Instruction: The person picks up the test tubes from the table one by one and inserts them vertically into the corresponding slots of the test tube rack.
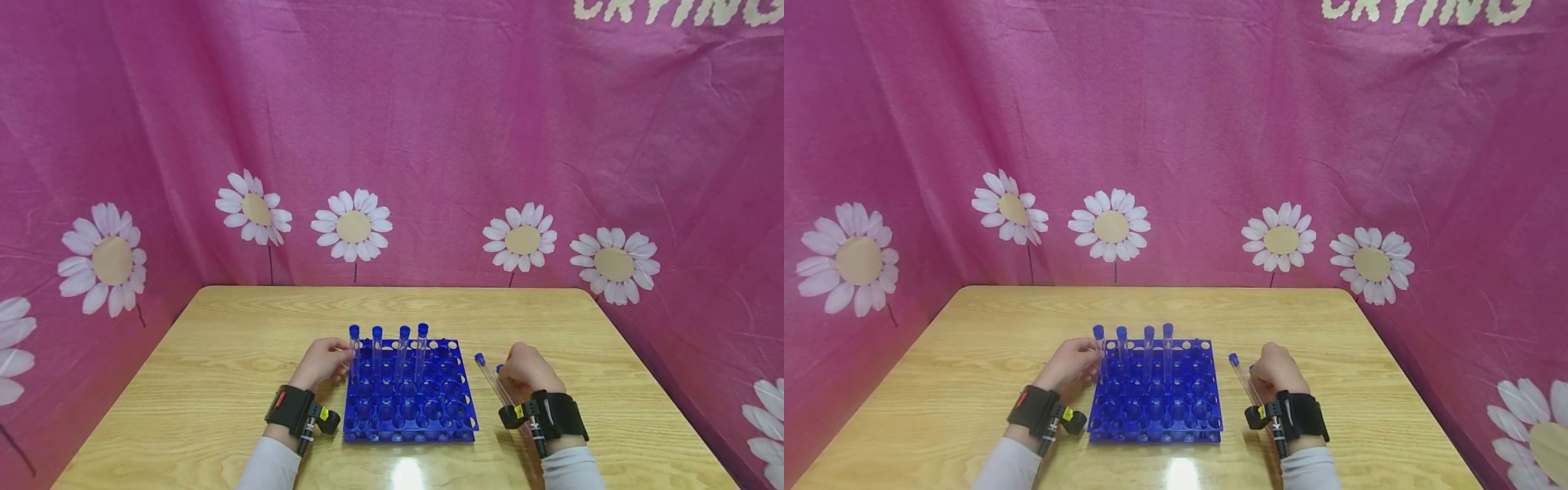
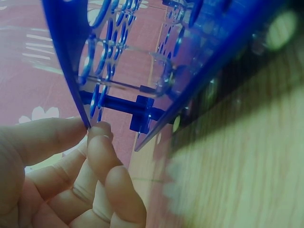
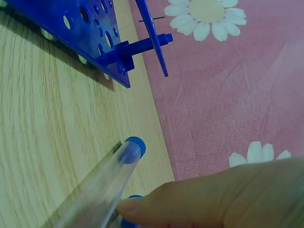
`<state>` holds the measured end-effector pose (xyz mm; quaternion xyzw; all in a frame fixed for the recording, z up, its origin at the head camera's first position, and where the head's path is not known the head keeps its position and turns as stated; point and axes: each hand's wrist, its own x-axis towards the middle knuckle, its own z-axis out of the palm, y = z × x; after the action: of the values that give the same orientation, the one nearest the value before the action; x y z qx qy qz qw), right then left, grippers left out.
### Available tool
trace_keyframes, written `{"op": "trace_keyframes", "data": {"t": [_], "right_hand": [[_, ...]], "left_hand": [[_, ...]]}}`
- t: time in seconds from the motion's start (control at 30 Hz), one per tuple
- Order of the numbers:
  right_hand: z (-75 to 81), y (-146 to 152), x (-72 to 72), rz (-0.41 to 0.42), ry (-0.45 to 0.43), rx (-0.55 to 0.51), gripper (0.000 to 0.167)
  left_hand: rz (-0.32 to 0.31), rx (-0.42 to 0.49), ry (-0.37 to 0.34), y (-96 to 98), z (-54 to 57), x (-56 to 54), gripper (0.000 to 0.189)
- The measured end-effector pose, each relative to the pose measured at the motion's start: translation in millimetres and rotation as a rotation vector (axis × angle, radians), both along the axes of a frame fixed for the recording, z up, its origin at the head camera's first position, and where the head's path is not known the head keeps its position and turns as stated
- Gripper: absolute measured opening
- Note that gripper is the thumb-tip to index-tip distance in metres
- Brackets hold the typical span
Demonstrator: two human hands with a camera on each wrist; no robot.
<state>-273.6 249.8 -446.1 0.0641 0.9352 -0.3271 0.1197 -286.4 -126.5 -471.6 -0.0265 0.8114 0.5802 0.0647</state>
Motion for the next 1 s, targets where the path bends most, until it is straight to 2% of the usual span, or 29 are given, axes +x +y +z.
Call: {"op": "trace_keyframes", "data": {"t": [0.27,0.57,1.0], "right_hand": [[0.3,2.9,-1.5,0.006,-0.004,0.026,0.01],[4.4,3.9,0.7,-0.005,0.005,0.029,0.011],[25.6,4.4,4.7,-0.004,0.147,0.046,0.012]], "left_hand": [[0.004,-0.009,-0.008,0.5,-0.1,0.4,0.016],[0.004,0.004,-0.004,1.2,0.0,0.6,0.015],[0.005,0.002,-0.014,0.7,-0.3,1.0,0.016]]}}
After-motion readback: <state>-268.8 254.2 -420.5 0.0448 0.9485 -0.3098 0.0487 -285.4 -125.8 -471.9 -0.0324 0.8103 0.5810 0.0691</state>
